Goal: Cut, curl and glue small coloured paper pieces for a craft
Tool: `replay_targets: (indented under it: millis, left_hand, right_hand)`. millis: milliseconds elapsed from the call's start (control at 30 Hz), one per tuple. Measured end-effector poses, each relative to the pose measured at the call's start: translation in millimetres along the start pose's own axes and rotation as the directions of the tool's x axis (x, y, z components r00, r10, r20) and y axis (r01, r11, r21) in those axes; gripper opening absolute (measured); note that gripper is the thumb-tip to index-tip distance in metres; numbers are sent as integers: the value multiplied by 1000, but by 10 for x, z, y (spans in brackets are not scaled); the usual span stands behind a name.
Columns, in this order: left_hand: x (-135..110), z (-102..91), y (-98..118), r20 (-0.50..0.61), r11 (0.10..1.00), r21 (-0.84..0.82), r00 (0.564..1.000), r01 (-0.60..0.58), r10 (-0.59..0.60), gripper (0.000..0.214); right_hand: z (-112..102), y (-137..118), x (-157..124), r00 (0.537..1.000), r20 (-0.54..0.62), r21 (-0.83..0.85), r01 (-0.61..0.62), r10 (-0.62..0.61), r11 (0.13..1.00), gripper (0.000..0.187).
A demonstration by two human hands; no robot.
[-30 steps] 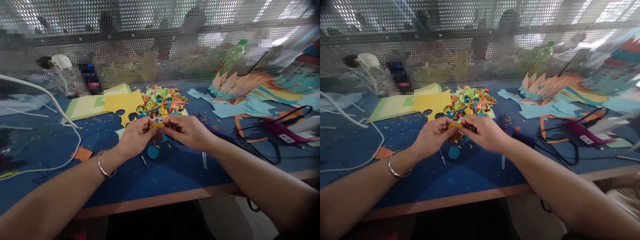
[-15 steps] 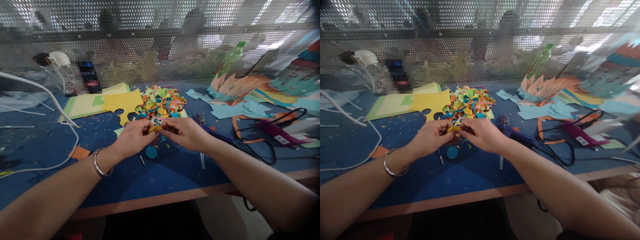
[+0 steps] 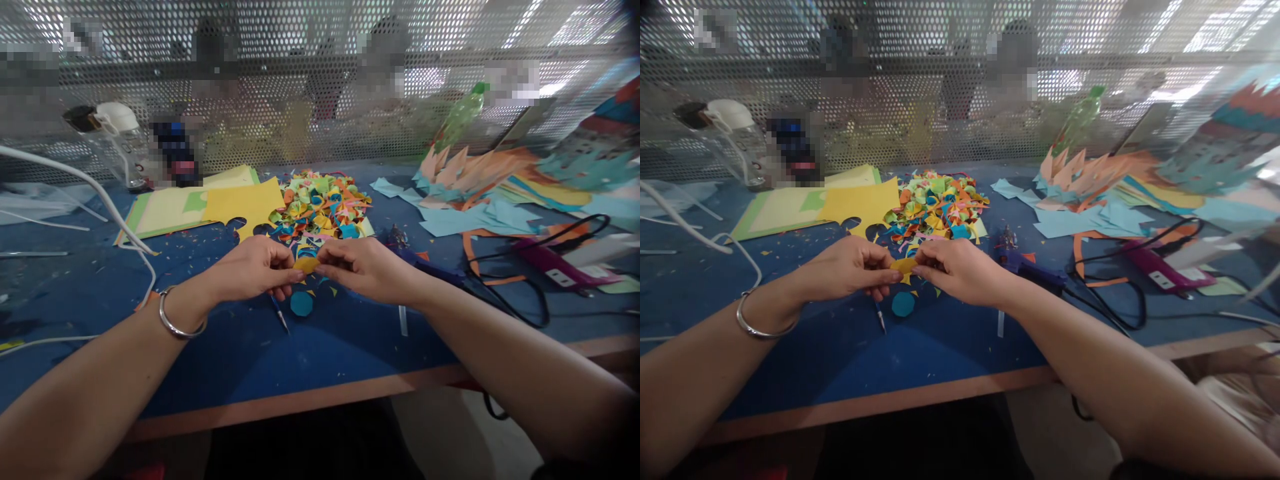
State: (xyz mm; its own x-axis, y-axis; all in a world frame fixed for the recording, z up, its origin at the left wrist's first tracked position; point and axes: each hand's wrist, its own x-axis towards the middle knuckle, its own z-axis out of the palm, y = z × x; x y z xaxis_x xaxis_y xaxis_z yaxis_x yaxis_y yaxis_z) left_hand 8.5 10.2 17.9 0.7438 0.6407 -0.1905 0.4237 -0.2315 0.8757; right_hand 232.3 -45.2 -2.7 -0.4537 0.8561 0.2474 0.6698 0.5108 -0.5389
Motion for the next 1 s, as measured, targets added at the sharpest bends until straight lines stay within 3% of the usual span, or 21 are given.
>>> replay_targets:
  millis: [133, 233, 367, 500, 633, 800, 1000]
  left_hand:
    - [5, 16, 3, -75, 973, 208, 990, -102, 120, 22]
    - [52, 90, -11, -150, 964, 205, 968, -167, 200, 22]
    - [103, 143, -26, -144, 970, 166, 969, -176, 201, 16]
    - [105, 112, -32, -110, 991, -9, 986, -130, 128, 16]
    - [119, 104, -46, -181, 956, -286, 983, -65, 12, 24]
    - [176, 135, -54, -250, 776, -631, 947, -1, -202, 35]
    - [203, 233, -3, -282, 627, -778, 913, -37, -296, 25]
  right_hand:
    - [-2, 3, 7, 999, 41, -13, -26, 27, 1000, 18]
    - [-5, 2, 11, 996, 85, -20, -33, 35, 999, 21]
    - [-13, -2, 9, 994, 100, -15, -39, 41, 999, 22]
    - [-28, 1, 10, 995, 91, 19, -33, 31, 999, 19]
    - [-38, -5, 7, 996, -90, 15, -17, 18, 1000, 21]
    - [-6, -25, -26, 955, -284, -91, 60, -84, 994, 12]
    - [64, -29, -34, 925, -286, -268, 175, -252, 947, 16]
